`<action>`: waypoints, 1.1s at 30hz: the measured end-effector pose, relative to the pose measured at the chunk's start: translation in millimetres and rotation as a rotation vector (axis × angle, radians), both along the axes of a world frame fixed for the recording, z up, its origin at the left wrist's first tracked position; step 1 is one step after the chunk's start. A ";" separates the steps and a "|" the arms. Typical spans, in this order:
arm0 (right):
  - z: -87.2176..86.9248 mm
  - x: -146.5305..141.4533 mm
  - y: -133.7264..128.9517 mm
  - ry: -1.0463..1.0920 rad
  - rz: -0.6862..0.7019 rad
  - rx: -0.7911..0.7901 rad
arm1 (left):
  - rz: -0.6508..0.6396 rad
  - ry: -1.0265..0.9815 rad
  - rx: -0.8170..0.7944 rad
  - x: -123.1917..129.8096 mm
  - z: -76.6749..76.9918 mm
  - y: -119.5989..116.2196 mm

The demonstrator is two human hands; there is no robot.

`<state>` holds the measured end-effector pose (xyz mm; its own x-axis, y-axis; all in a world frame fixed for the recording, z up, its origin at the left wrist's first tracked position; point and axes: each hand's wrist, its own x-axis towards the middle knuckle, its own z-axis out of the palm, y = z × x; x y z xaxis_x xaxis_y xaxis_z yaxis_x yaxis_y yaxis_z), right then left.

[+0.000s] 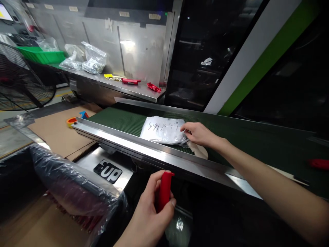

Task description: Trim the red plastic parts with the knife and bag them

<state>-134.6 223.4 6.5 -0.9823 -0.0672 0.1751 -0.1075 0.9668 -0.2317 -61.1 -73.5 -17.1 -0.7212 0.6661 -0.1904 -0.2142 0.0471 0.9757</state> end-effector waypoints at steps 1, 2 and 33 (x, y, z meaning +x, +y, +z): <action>-1.6 -0.7 -1.4 -0.020 -0.003 0.022 | -0.002 0.004 -0.001 -0.3 0.0 0.4; -3.3 -1.8 -3.1 -0.040 -0.006 0.042 | -0.009 0.009 -0.005 -0.5 0.0 0.9; 9.7 18.3 -5.7 0.074 -0.104 -0.397 | 0.117 -0.051 0.219 -50.2 3.8 55.6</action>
